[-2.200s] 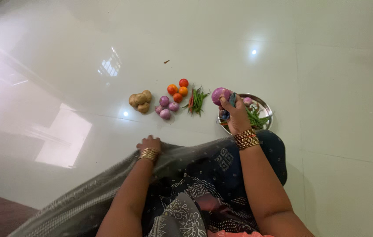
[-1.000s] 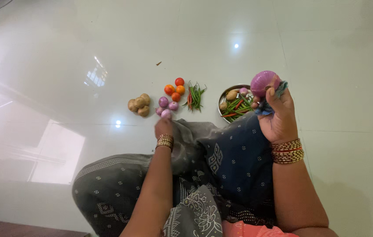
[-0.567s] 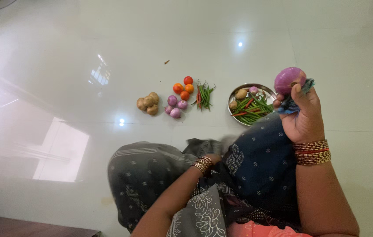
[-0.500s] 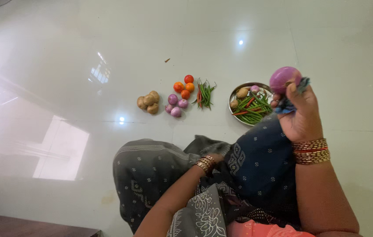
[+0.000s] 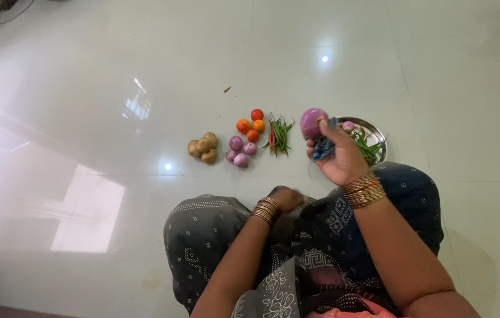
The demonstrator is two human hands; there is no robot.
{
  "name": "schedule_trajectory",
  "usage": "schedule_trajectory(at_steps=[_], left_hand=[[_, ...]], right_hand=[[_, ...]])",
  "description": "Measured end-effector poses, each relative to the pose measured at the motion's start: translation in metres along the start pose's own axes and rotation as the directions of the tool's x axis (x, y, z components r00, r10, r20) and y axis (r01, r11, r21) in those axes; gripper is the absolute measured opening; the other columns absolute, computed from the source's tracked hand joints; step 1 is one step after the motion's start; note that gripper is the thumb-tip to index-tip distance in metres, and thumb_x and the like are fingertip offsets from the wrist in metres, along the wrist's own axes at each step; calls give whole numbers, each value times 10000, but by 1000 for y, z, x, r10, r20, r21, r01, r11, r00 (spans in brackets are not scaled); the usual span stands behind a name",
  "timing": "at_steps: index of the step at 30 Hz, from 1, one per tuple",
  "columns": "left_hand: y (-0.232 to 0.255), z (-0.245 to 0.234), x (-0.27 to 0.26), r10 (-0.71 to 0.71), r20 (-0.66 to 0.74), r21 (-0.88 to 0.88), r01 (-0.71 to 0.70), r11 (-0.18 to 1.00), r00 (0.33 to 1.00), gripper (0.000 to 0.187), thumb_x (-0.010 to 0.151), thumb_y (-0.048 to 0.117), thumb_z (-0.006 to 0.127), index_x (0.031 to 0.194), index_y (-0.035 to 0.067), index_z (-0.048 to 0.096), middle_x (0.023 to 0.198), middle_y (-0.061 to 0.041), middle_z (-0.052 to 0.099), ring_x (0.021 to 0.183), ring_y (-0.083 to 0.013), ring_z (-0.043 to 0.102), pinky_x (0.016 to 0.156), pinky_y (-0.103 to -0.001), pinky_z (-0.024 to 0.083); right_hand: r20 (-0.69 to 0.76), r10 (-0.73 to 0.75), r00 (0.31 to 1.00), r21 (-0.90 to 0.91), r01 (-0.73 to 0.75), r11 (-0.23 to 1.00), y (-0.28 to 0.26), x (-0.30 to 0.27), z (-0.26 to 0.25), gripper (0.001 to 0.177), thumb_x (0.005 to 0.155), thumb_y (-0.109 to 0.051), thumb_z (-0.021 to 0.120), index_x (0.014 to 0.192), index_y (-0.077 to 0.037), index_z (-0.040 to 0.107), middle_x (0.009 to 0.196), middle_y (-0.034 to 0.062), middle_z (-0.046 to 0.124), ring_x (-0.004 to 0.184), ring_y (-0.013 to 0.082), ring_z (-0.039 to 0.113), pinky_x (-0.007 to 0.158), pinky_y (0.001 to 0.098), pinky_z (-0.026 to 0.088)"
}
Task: The person sits on the floor and wipes green chilies and red onions with a cloth. The person handles the vegetables one at a time, wiping them and placing them into a metal tray.
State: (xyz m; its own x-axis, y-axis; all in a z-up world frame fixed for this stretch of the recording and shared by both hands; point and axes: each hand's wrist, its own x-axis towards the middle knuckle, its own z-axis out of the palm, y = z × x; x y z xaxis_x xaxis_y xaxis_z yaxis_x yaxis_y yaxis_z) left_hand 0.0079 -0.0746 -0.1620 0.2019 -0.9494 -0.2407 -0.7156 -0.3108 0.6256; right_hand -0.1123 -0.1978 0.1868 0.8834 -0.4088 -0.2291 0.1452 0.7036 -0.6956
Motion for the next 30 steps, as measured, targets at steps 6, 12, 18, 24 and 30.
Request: schedule_trajectory(at_steps=[6,12,18,24,30], left_hand=[[42,-132,-37,-399,-129,-977,-47,210,908,435,1007,442,465,1208,88,618,1052,-95,684,986,-234,681,862,-396,570],[73,-129,-22,-368,-122,-992,-105,67,922,412,953,339,668,1251,95,522,1075,-74,651,917,-191,672,776,-363,598],[51,-118,-7,-547,-132,-977,-200,-68,827,464,930,388,675,1280,138,503,1045,-77,657,773,-195,664,677,-328,561],[38,-104,-4,-588,-114,-969,-221,-113,801,485,950,375,686,1308,105,500,1056,-117,651,763,-187,675,685,-320,587],[25,-95,-5,-543,-185,-948,-295,-121,819,474,905,268,701,1312,114,513,1025,-107,657,729,-178,658,651,-303,567]], right_hand=[[-43,15,999,-454,-33,890,68,51,-54,523,913,-303,730,1315,-24,545,1061,94,613,860,151,592,743,291,537],[-31,-87,996,-865,17,501,110,73,-75,478,968,-291,658,1330,-32,483,1153,95,625,981,143,626,823,300,534],[-95,84,992,-402,-115,908,101,79,-97,451,921,-78,617,1335,-43,441,1178,132,579,988,184,603,843,355,527],[-64,77,995,-201,-88,976,102,90,-123,317,960,-40,535,1269,26,512,1153,151,609,998,211,638,925,366,559],[12,101,995,-22,-101,995,98,93,-119,231,1036,-153,511,1157,43,513,1076,182,623,981,283,651,894,429,566]])
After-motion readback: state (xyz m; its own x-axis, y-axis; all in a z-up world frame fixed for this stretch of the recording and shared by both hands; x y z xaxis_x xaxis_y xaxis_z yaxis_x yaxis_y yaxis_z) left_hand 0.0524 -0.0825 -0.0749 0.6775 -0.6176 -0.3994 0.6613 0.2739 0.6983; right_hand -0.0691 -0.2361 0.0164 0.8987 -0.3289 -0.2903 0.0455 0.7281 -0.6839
